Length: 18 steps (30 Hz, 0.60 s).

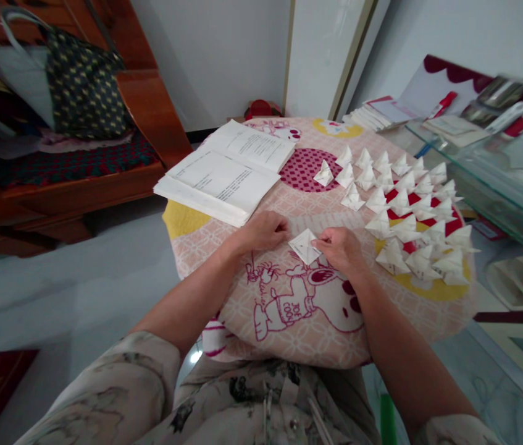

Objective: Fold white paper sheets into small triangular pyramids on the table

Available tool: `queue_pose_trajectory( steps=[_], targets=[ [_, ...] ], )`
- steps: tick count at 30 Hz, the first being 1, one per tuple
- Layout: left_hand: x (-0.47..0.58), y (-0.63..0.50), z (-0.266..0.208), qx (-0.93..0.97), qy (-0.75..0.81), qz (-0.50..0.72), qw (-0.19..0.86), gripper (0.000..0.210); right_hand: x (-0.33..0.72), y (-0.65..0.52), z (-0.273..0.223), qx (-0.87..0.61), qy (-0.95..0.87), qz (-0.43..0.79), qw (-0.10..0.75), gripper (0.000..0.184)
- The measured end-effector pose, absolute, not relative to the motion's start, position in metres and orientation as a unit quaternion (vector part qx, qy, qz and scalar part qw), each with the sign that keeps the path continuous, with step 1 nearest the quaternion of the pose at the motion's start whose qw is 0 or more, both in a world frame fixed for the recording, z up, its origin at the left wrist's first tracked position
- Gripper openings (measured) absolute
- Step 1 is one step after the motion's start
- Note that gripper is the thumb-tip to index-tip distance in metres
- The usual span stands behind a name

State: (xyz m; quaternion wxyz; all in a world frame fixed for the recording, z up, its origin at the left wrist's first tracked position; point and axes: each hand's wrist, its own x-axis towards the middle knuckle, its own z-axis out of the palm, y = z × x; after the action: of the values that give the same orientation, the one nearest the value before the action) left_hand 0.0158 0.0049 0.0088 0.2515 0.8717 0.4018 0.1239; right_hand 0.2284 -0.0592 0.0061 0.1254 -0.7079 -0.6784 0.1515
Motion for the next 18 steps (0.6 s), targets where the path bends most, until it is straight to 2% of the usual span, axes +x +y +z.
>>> queue_pose_trajectory(
  steps=[3, 5, 9, 14, 18],
  targets=[
    [0.017, 0.003, 0.011, 0.859, 0.360, 0.248, 0.266, 0.012, 0.229, -0.059, 0.005, -0.707, -0.680, 0.150, 0.127, 0.022],
    [0.021, -0.003, 0.014, 0.874, 0.286, 0.284, 0.271, 0.017, 0.229, -0.059, 0.005, -0.706, -0.681, 0.148, 0.129, 0.022],
    [0.029, -0.020, 0.015, 0.923, 0.204, 0.208, 0.251, 0.027, 0.228, -0.059, 0.004, -0.698, -0.686, 0.157, 0.132, 0.023],
    [0.031, -0.036, 0.006, 0.953, 0.241, 0.114, 0.142, 0.026, 0.233, -0.056, 0.001, -0.696, -0.683, 0.164, 0.151, 0.024],
    [0.032, -0.039, 0.000, 0.956, 0.254, 0.105, 0.098, 0.027, 0.246, -0.057, 0.003, -0.690, -0.633, 0.286, 0.203, 0.036]
  ],
)
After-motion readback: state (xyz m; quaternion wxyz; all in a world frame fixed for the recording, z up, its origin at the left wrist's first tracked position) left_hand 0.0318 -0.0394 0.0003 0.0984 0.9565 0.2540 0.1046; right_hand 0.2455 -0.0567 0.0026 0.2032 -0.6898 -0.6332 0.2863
